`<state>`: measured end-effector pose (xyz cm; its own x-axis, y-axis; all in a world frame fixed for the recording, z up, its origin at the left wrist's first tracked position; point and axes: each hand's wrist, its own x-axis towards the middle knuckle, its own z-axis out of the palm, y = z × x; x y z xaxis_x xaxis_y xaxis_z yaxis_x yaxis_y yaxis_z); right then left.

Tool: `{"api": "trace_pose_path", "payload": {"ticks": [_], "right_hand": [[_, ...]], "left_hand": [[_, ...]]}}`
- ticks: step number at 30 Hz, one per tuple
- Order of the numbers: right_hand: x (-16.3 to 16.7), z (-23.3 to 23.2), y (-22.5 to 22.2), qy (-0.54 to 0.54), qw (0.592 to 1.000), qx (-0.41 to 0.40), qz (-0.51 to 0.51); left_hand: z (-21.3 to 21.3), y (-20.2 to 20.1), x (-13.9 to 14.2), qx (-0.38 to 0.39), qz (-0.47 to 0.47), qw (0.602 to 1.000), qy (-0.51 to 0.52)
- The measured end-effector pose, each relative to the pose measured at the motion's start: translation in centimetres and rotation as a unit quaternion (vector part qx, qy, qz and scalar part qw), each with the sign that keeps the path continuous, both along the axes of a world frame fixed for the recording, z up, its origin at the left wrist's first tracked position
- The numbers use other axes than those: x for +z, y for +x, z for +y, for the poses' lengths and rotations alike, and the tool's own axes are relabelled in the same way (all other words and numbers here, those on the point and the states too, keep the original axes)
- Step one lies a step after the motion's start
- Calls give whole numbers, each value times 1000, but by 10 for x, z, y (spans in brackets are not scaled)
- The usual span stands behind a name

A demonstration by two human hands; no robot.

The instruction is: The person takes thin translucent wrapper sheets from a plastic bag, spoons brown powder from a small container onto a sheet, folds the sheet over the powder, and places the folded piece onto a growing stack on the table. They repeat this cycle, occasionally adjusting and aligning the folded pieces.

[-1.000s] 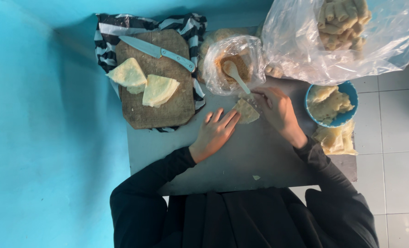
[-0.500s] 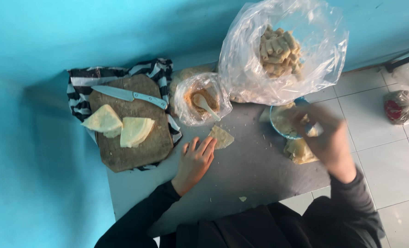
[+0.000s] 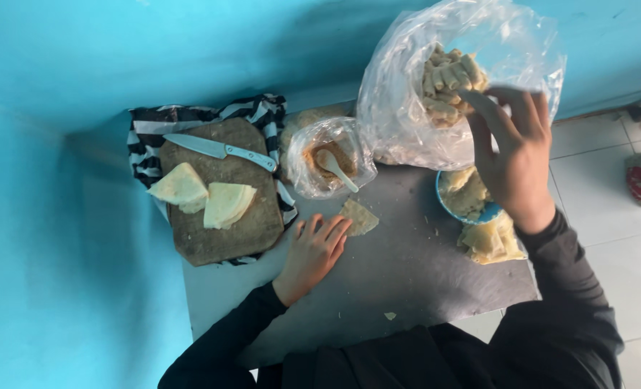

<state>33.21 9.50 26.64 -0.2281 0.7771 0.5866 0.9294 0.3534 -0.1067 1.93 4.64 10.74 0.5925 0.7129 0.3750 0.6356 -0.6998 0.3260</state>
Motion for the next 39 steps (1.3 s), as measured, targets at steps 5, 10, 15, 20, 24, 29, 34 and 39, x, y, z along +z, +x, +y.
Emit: {"api": "trace_pose_path", "payload": {"ticks": [5, 10, 15, 20, 24, 29, 34, 39], "right_hand": [[-36, -41, -37, 31, 997, 47, -50], [-89, -39, -91, -119, 989, 86, -33], [-122, -16, -104, -229, 972, 40, -42], [-131, -9, -110, -185, 976, 104, 57], [-130, 0, -120, -194, 957, 124, 176], [-135, 6, -130, -183, 944, 119, 249], [-142, 6, -130, -175, 942, 125, 259], [-146, -4, -124, -227, 909, 137, 321]], "left_hand": [[11, -16, 8, -69, 28, 996, -43], [11, -27, -5, -28, 44, 998, -20], [7, -30, -20, -34, 75, 994, 71], [2, -32, -23, -41, 29, 996, 69], [1, -29, -19, -39, -78, 996, 11], [-2, -25, -16, -30, -163, 984, -72], [-3, -29, -18, -53, -182, 971, -144], [-1, -31, -23, -69, -165, 974, -141]]}}
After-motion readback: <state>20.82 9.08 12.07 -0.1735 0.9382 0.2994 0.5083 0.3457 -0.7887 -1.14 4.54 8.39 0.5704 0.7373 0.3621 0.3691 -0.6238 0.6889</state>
